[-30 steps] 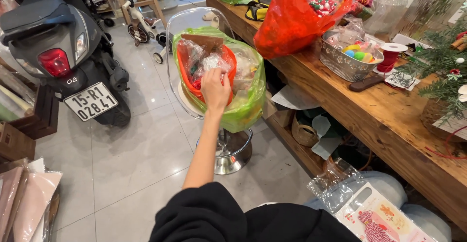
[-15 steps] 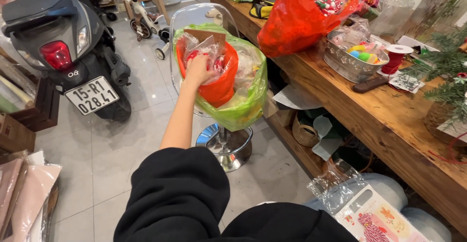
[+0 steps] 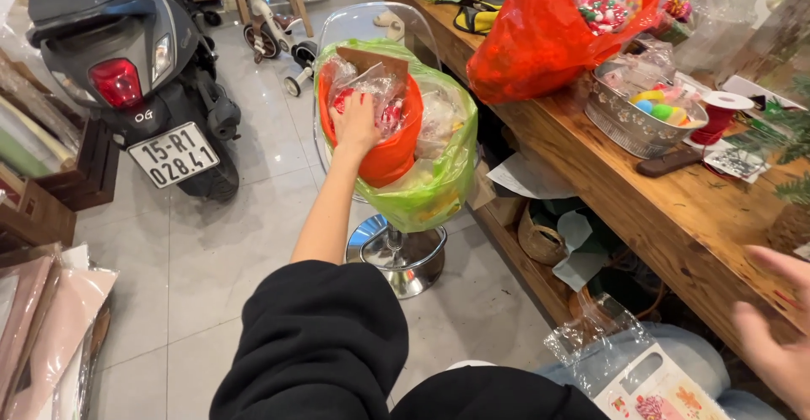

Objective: The person attaches a small white tag to a Christmas floral arrangement using a red and white string. They then adjust the arrangement on the table and reach into a red bag to retrieve additional items.

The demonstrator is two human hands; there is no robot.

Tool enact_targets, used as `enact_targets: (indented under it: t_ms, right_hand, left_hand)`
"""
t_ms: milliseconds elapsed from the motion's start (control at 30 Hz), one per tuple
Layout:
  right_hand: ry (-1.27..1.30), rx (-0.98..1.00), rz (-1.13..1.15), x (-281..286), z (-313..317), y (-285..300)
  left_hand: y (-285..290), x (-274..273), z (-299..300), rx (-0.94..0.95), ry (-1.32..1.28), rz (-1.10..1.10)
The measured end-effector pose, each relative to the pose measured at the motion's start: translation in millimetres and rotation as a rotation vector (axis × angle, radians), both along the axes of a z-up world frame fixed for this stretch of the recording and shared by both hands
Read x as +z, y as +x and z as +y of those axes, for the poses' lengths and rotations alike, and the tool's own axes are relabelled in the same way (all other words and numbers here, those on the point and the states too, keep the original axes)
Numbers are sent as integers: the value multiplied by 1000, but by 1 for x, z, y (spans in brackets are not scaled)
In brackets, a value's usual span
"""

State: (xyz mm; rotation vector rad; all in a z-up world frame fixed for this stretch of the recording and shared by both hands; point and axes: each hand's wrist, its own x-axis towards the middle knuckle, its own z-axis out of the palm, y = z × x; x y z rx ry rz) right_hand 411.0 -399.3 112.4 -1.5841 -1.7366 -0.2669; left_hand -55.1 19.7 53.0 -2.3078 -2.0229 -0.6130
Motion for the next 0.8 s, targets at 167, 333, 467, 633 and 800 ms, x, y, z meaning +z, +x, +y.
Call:
enact_targets:
  t_ms: [167,333,467,633,800]
  right_hand:
    - [-38,190,-98,-1,54,-35]
    - [-170,386,-25,-15,111,-81]
    - [-239,498,-58,-36,155,-105]
    - [-189,679,-84,-51,189,-138]
    - [-197,775,-216,-44,230,-190]
  left_hand:
    - [-9,17,-12,-45,-76,51]
    - [4,31,-43,-166,-446,103]
    - [5,-19,-27,-129,-509,187]
    - [-2,-92,22,-15,13,237]
    - [-30,-114,74,-30,-108,-122]
